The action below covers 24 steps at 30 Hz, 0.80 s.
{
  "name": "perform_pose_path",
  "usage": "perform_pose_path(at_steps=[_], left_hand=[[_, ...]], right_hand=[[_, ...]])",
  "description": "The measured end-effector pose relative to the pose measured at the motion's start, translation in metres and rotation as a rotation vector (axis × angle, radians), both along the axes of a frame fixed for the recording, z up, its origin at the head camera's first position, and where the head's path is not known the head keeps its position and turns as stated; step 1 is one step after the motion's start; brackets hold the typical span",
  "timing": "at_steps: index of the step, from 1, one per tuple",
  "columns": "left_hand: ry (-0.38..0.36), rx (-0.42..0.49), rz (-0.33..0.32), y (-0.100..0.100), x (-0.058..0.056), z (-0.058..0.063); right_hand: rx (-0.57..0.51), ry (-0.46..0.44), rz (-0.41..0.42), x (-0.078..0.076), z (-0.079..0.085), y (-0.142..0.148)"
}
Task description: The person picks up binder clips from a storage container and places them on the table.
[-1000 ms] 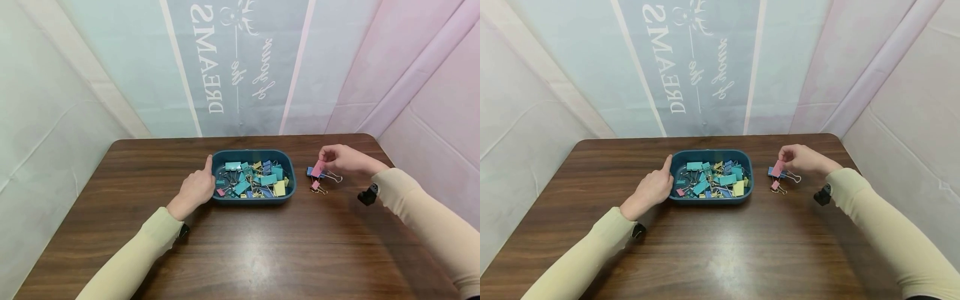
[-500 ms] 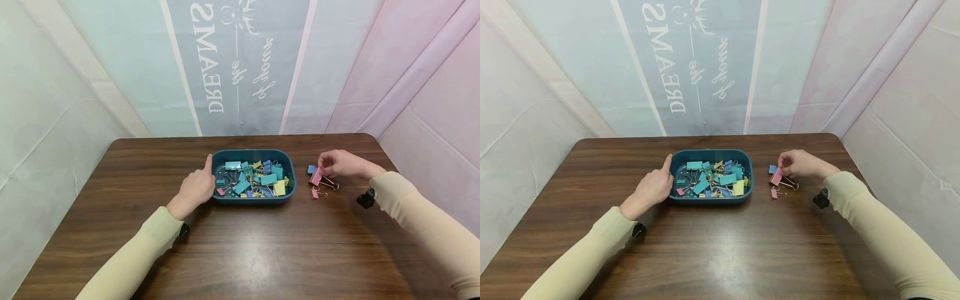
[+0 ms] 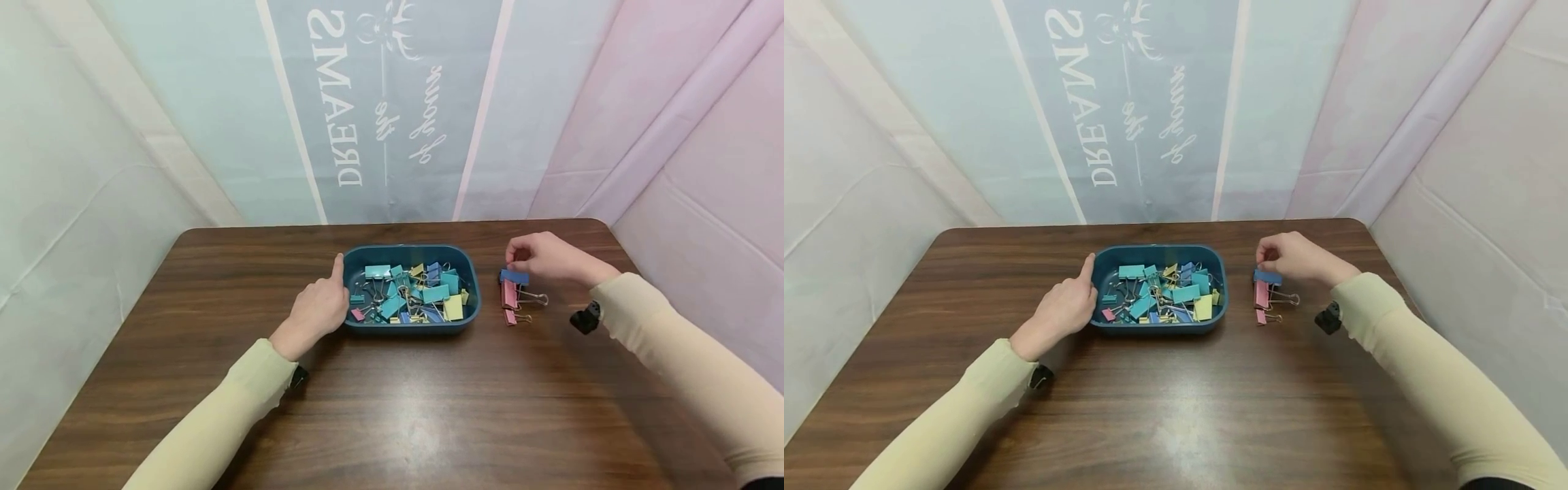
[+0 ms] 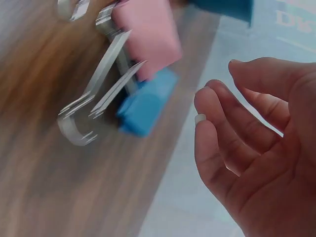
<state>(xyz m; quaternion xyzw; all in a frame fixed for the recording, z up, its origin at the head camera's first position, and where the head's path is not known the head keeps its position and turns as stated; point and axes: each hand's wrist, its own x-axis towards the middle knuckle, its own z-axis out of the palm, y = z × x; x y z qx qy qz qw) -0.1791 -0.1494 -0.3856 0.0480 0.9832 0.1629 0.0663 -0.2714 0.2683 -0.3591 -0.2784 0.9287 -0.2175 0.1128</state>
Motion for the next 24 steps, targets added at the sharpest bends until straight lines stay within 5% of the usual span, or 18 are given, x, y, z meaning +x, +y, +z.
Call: perform_pose_path(at_steps=[17,24], left_hand=[[0.016,0.010,0.010,0.001,0.003,-0.004],[0.029,0.021,0.009,0.001,0.004,-0.006]], right_hand=[[-0.093,-0.018,0.134,0.000,0.047,-0.101],[-0.137,0.003,0.234,-0.011,0.048,-0.146]])
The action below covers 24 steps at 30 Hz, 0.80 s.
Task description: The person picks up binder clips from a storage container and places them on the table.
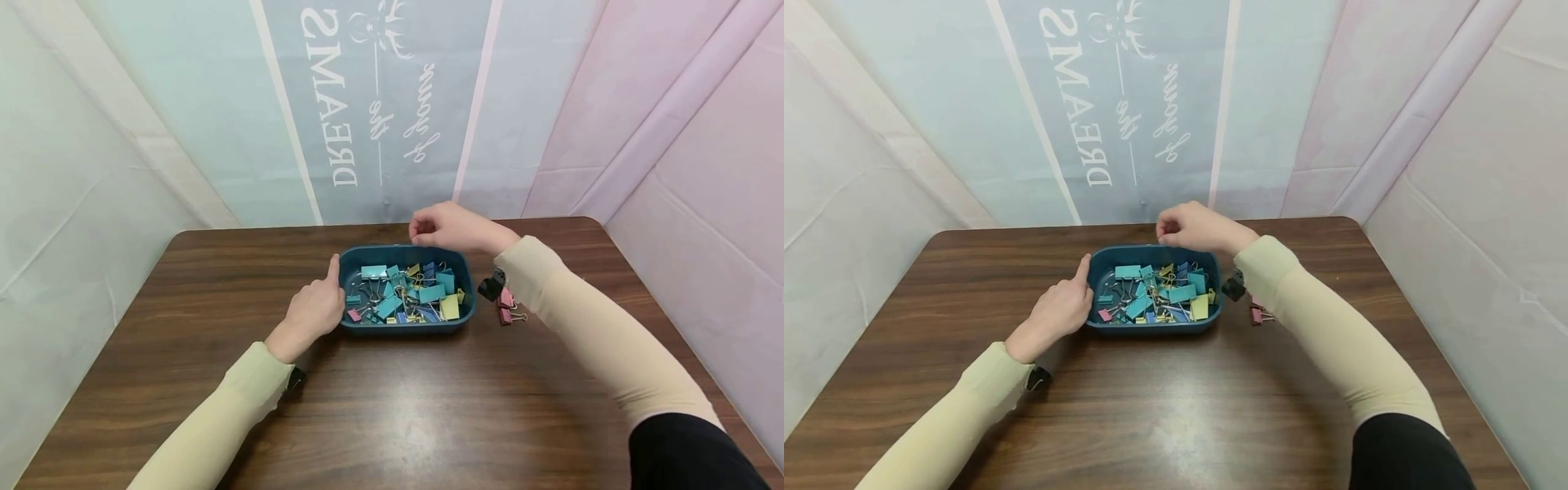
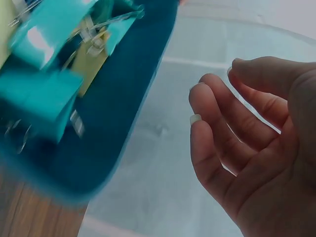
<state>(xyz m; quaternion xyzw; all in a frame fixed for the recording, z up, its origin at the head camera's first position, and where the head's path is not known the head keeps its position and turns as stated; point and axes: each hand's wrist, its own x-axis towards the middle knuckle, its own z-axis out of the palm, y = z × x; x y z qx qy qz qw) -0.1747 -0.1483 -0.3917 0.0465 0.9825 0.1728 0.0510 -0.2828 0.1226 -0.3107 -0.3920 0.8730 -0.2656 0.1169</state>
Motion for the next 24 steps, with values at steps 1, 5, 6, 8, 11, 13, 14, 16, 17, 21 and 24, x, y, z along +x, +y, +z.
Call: perform_pose_path(at_steps=[1,5,6,8,11,13,14,16,17,21,24], left_hand=[[-0.003,0.001,0.002,0.000,0.000,0.000],[-0.013,0.003,0.007,0.000,0.000,0.000],[-0.014,0.004,0.007,0.000,0.000,0.000],[-0.018,0.009,0.009,0.000,0.000,0.001],[-0.022,0.019,0.011,0.000,0.000,0.001],[-0.022,0.024,0.010,0.001,0.000,0.001],[-0.021,0.027,0.008,0.001,0.000,0.001],[-0.021,0.030,0.002,0.000,-0.001,0.001],[-0.021,0.029,0.000,0.000,-0.001,0.000],[-0.018,0.026,-0.005,-0.001,-0.001,0.001],[-0.014,0.013,-0.010,-0.002,-0.001,0.002]], right_hand=[[0.000,0.002,0.011,-0.001,-0.001,-0.006],[0.005,0.019,0.057,-0.003,-0.007,-0.030],[0.010,0.027,0.069,-0.003,-0.009,-0.036],[0.027,0.036,0.098,-0.001,-0.014,-0.047],[0.058,0.028,0.142,0.004,-0.020,-0.062],[0.075,0.019,0.169,0.006,-0.023,-0.070],[0.081,0.016,0.178,0.008,-0.025,-0.074],[0.095,0.024,0.193,0.009,-0.029,-0.080],[0.102,0.027,0.199,0.010,-0.031,-0.083],[0.134,0.033,0.225,0.013,-0.036,-0.092],[0.164,0.014,0.256,0.016,-0.038,-0.099]])
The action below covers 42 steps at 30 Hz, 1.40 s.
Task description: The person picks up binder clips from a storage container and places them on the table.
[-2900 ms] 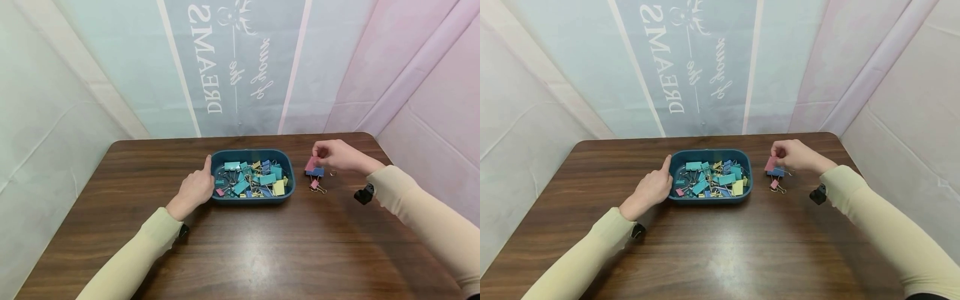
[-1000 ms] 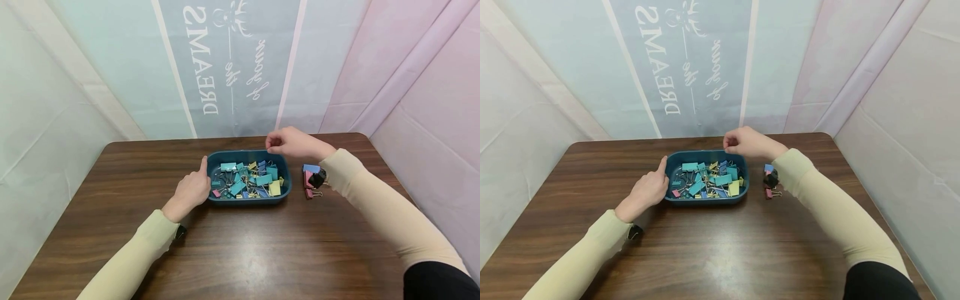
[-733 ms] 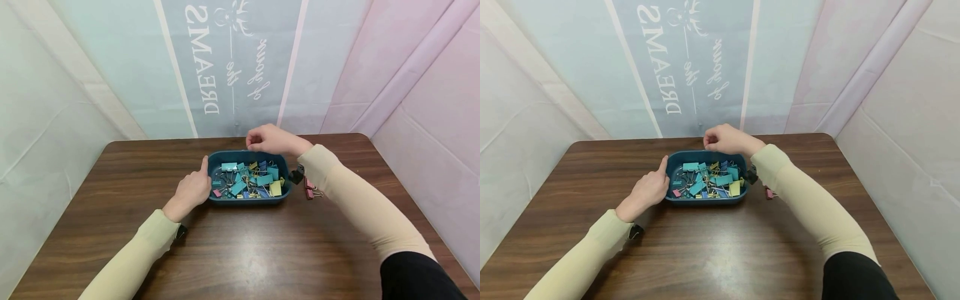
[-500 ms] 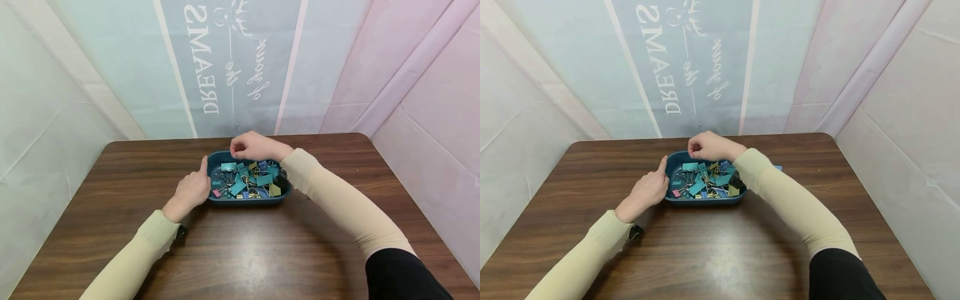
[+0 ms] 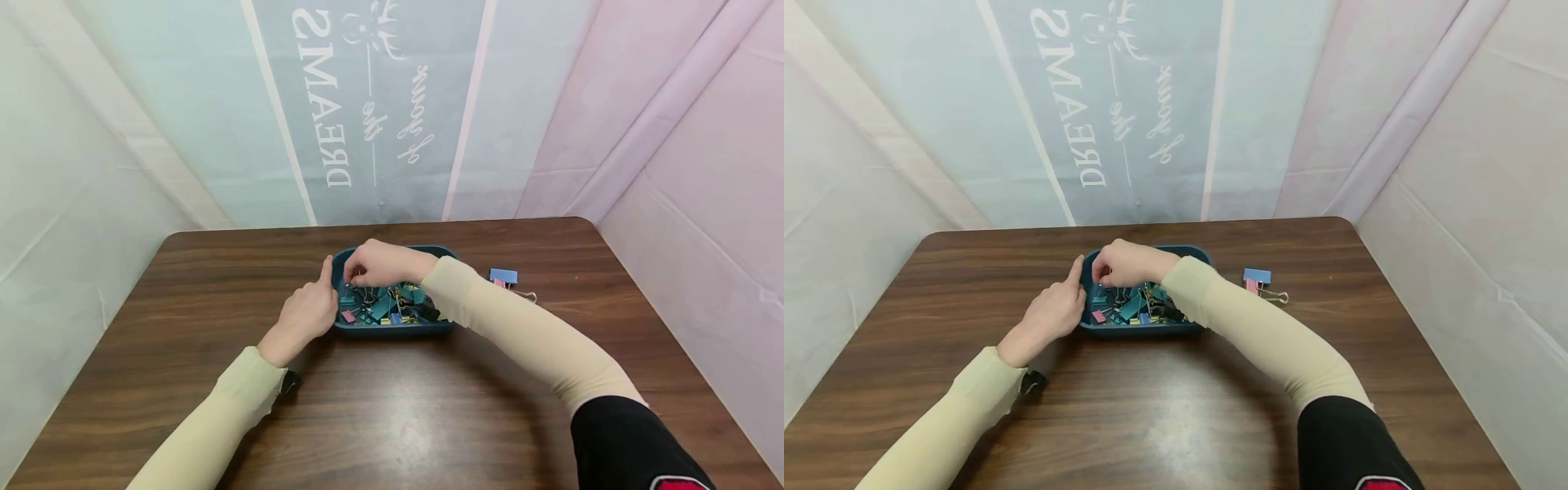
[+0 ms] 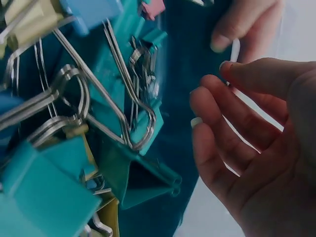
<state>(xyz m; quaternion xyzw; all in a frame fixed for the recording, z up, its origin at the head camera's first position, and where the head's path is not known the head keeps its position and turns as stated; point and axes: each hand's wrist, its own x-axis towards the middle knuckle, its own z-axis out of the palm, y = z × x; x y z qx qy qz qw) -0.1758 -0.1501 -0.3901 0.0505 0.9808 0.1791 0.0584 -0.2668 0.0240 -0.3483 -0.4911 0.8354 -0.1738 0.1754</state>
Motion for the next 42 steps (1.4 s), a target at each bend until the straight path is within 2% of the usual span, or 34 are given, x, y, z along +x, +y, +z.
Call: perform_pose_path(at_steps=[5,9,13,24,34,42], left_hand=[[0.006,-0.010,-0.020,-0.002,0.000,0.001],[0.009,-0.004,-0.025,-0.002,0.000,0.001],[-0.001,-0.001,-0.024,-0.002,0.000,0.000],[-0.003,0.020,-0.017,-0.003,0.000,-0.001],[0.017,0.022,-0.020,-0.003,0.002,-0.004],[0.042,0.008,-0.031,-0.003,0.002,-0.004]], right_hand=[[0.082,-0.037,0.073,0.008,0.001,-0.010],[0.131,0.004,0.128,0.010,0.001,-0.017],[0.156,0.065,0.151,0.009,-0.001,-0.021],[0.239,0.074,0.169,0.008,-0.012,-0.027],[0.159,0.138,0.173,0.009,-0.035,-0.028],[0.171,0.125,0.162,0.009,-0.035,-0.028]])
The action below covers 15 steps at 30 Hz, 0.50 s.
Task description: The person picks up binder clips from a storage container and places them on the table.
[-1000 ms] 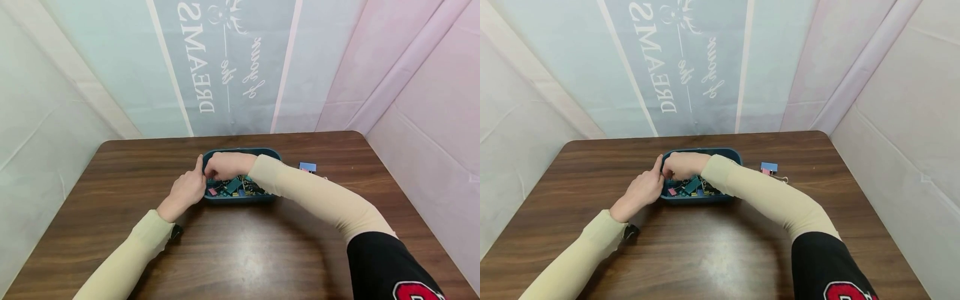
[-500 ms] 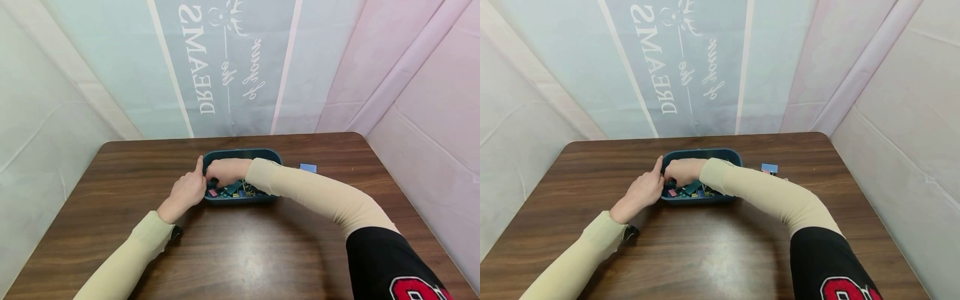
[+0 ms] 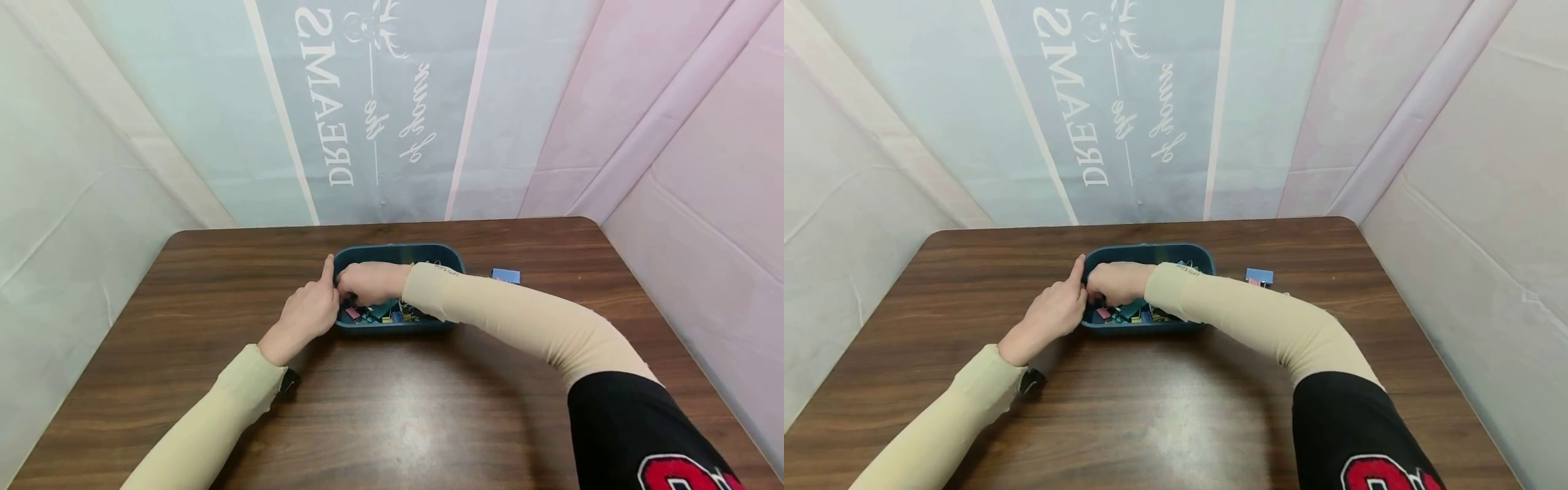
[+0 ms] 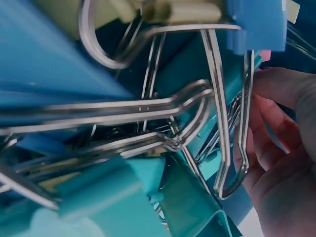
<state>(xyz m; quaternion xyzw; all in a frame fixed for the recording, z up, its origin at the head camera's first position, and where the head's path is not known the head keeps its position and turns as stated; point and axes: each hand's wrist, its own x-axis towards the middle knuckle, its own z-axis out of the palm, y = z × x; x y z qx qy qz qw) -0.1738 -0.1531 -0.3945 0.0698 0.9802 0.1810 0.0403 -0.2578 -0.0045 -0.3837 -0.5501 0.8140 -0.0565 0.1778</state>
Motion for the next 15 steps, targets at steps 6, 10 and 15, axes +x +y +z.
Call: perform_pose_path(at_steps=[6,10,15], left_hand=[[-0.008,-0.007,-0.007,0.000,0.000,0.000],[0.002,-0.010,-0.015,0.000,0.001,0.001],[0.002,-0.016,-0.015,0.001,0.002,0.002]], right_hand=[[0.022,-0.009,0.010,0.000,0.003,-0.001],[0.018,-0.007,0.006,0.000,0.009,0.000],[0.014,0.040,0.016,0.002,0.023,0.006]])
